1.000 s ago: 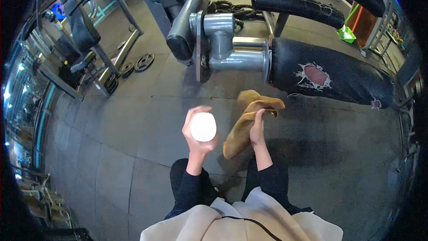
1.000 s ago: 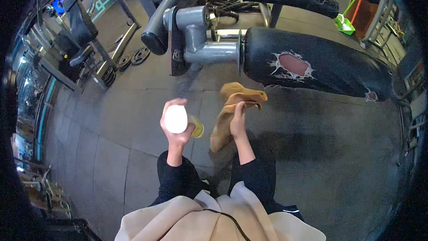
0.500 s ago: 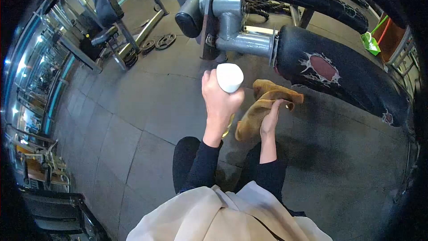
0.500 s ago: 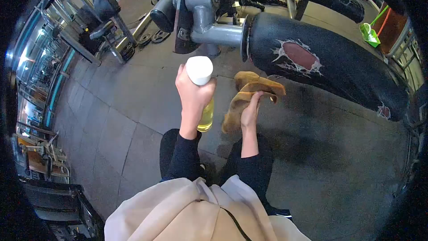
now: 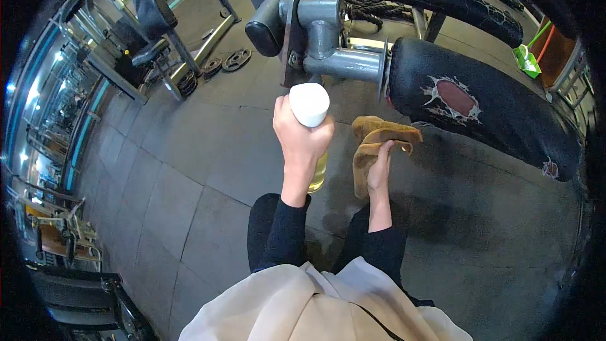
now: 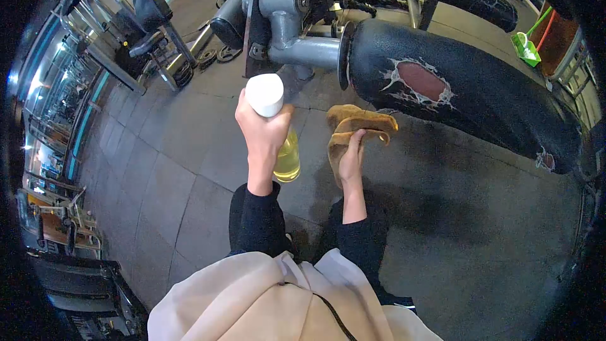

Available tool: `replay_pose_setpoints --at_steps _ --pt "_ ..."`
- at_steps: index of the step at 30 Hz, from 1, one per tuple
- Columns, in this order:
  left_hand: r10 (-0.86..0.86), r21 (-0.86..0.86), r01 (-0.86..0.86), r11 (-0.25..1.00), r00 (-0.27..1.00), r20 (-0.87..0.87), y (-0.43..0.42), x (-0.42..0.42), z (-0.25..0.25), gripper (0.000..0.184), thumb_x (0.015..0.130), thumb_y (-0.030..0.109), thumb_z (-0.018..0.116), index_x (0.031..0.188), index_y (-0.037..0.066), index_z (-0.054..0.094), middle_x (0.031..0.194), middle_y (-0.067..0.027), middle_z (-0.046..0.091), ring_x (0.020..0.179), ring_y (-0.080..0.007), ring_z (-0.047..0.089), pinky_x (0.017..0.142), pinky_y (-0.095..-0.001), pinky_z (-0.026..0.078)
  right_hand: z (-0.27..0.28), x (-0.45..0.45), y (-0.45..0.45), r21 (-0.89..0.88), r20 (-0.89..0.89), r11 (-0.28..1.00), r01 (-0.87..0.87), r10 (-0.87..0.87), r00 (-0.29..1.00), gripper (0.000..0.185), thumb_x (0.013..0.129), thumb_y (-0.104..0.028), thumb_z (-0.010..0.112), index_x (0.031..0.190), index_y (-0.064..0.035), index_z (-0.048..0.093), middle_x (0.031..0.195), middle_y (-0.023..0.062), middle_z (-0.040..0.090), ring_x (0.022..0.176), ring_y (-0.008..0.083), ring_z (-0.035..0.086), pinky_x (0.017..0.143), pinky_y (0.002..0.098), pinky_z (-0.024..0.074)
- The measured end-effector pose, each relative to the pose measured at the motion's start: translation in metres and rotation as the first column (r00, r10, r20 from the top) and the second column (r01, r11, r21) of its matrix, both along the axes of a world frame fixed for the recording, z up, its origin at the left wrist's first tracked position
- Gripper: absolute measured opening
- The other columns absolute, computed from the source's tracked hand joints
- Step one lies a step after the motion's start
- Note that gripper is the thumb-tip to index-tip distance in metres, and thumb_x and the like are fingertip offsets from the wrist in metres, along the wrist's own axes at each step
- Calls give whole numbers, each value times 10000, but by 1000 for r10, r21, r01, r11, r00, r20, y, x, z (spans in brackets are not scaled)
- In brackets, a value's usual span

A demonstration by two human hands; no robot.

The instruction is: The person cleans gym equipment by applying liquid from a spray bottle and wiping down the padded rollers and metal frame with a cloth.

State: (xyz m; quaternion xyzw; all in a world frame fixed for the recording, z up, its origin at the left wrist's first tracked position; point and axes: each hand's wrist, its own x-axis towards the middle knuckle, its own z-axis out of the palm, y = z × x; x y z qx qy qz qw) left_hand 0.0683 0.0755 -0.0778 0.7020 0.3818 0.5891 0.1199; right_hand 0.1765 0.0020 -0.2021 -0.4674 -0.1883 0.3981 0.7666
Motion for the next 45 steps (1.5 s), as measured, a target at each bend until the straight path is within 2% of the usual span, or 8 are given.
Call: replay_pose_setpoints --at_steps 2,16,21,27,29,36,38,45 --pt "-127 -87 131 988 991 45 2 -2 2 268 554 47 638 806 -11 567 760 -147 548 732 -345 537 664 -405 451 1 -2 1 -20 45 998 52 -51 998 716 940 -585 265 1365 -9 302 1304 96 404 1209 197 374 1014 317 293" --pt "-78 -44 90 995 970 229 -2 32 38 266 574 62 650 820 -22 596 763 -172 584 695 -327 608 650 -364 481 -13 -8 12 -20 47 999 -45 46 998 689 961 -536 255 1381 9 265 1340 114 386 1218 208 396 1021 320 320" --pt "-140 -191 176 966 972 187 7 29 52 228 574 80 657 768 -26 602 711 -168 615 647 -301 628 626 -354 488 -17 -5 11 83 -3 994 -78 78 997 692 960 -539 251 1365 20 283 1349 114 381 1230 215 387 1030 319 309" --pt "-280 -300 332 894 938 203 5 32 65 220 571 56 647 764 -44 613 688 -157 642 637 -233 642 609 -326 488 -16 -9 10 68 -18 997 -33 35 999 653 974 -503 263 1339 35 329 1325 122 399 1205 212 397 1019 320 307" --pt "-373 -303 439 846 893 252 9 36 65 212 564 43 640 757 -43 612 660 -127 638 614 -198 626 596 -314 484 -36 -5 19 82 118 997 -1 -8 993 663 970 -518 254 1358 18 302 1357 109 375 1239 200 371 1038 318 288" --pt "-407 -278 514 811 839 362 20 30 74 173 551 27 626 712 -35 604 615 -85 610 569 -157 578 544 -295 460 -7 -11 8 33 96 998 44 -47 994 708 963 -533 258 1353 57 291 1356 147 360 1249 221 348 1044 316 274" --pt "-422 -342 520 782 847 322 18 27 81 165 548 26 621 699 -38 597 609 -88 604 566 -146 571 531 -291 452 -3 -11 8 11 123 994 112 -113 986 710 966 -530 248 1398 32 222 1421 123 283 1301 212 280 1076 308 223" --pt "-483 -287 573 768 812 328 12 26 55 250 542 45 638 772 -40 588 687 -93 619 646 -157 591 596 -297 469 0 -16 9 -116 76 943 312 -305 949 711 950 -556 287 1368 19 285 1359 124 366 1252 220 347 1043 329 276"
